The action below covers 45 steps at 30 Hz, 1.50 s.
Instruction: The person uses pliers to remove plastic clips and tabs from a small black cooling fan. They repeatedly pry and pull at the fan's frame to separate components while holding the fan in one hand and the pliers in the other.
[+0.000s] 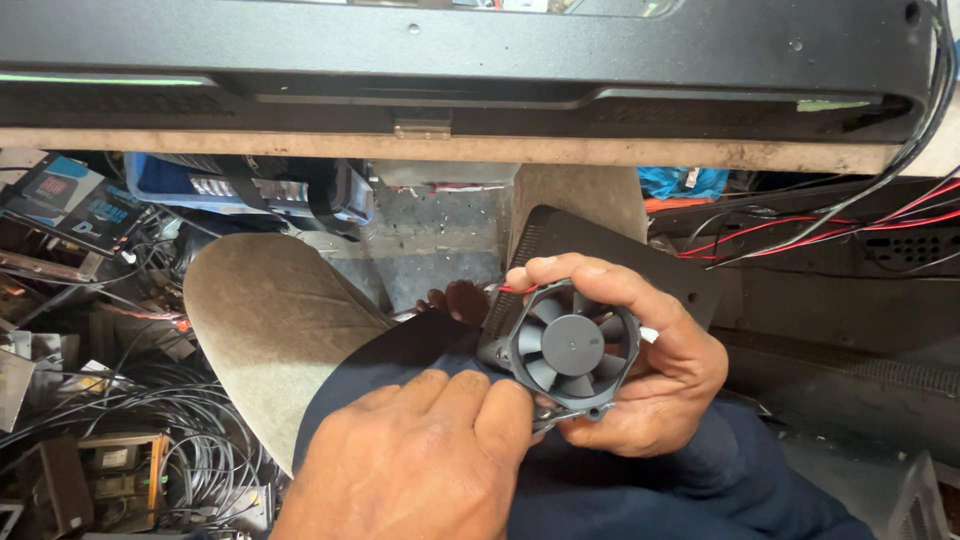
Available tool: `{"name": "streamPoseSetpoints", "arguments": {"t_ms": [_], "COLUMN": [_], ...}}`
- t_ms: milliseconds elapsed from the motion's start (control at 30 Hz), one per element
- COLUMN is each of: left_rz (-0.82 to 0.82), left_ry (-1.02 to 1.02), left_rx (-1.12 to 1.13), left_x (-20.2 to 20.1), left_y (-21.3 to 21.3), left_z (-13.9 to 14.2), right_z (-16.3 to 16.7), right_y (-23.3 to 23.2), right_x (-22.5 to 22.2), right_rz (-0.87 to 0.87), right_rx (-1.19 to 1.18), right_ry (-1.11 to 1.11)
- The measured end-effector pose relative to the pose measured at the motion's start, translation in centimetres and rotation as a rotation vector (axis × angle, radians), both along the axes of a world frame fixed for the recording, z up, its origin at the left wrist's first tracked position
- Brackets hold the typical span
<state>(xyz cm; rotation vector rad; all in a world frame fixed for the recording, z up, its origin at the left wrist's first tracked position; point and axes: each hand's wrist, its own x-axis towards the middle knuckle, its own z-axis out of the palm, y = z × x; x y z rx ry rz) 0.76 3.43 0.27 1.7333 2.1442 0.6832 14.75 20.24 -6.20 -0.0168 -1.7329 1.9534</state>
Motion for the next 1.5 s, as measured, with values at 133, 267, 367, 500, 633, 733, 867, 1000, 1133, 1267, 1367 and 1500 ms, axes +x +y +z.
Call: {"name": "streamPoseSetpoints", "arguments": {"t_ms": [133, 267, 367, 500, 633, 733, 867, 1000, 1133, 1267, 1367, 1500], "left_rz": [-0.018, -0.014, -0.013, -0.038, -0.031, -0.030, -0.045, -0.073, -0.045, -0.051, -0.046, -0.084], "left_ry": [-0.019, -0.019, -0.018, -0.028, -0.040, -0.015, 0.006, 0.024, 0.019, 0.027, 0.041, 0.062], "left_rx": [-0.029, -0.008, -0.020, -0.059, -0.040, -0.047, -0.095, -0.106, -0.114, -0.121, -0.108, 0.013], "left_x": [-0.1, -0.1, 0.1, 0.3, 0.6, 0.6, 0.5, 0.3, 0.2, 0.2, 0.0, -0.7], "left_y": [0.2, 0.5, 0.3, 0.1, -0.1, -0.1, 0.0, 0.0, 0.0, 0.1, 0.6, 1.2], "left_z": [0.3, 0.5, 0.5, 0.1, -0.3, -0.5, -0.4, -0.4, -0.4, -0.4, -0.2, 0.5], "right_z": [0.0, 0.2, 0.3, 0.4, 0.5, 0.6, 0.4, 0.3, 0.2, 0.1, 0.0, 0.0], "right_y": [0.3, 0.6, 0.5, 0.2, 0.0, -0.1, 0.0, 0.1, 0.3, 0.5, 0.4, 0.6], "right_x": [0.1, 0.2, 0.2, 0.1, 0.1, 0.1, 0.0, 0.1, 0.3, 0.3, 0.2, 0.3], "right_rz": [-0.003, -0.017, -0.014, -0.036, -0.077, -0.103, -0.090, -0.093, -0.118, -0.121, -0.133, -0.106], "right_rx": [0.053, 0.080, 0.057, 0.048, 0.103, 0.136, 0.134, 0.141, 0.183, 0.233, 0.225, 0.149], "right_ry": [-0.004, -0.020, -0.013, -0.004, -0.016, -0.032, -0.010, -0.007, -0.014, 0.009, 0.016, -0.013]}}
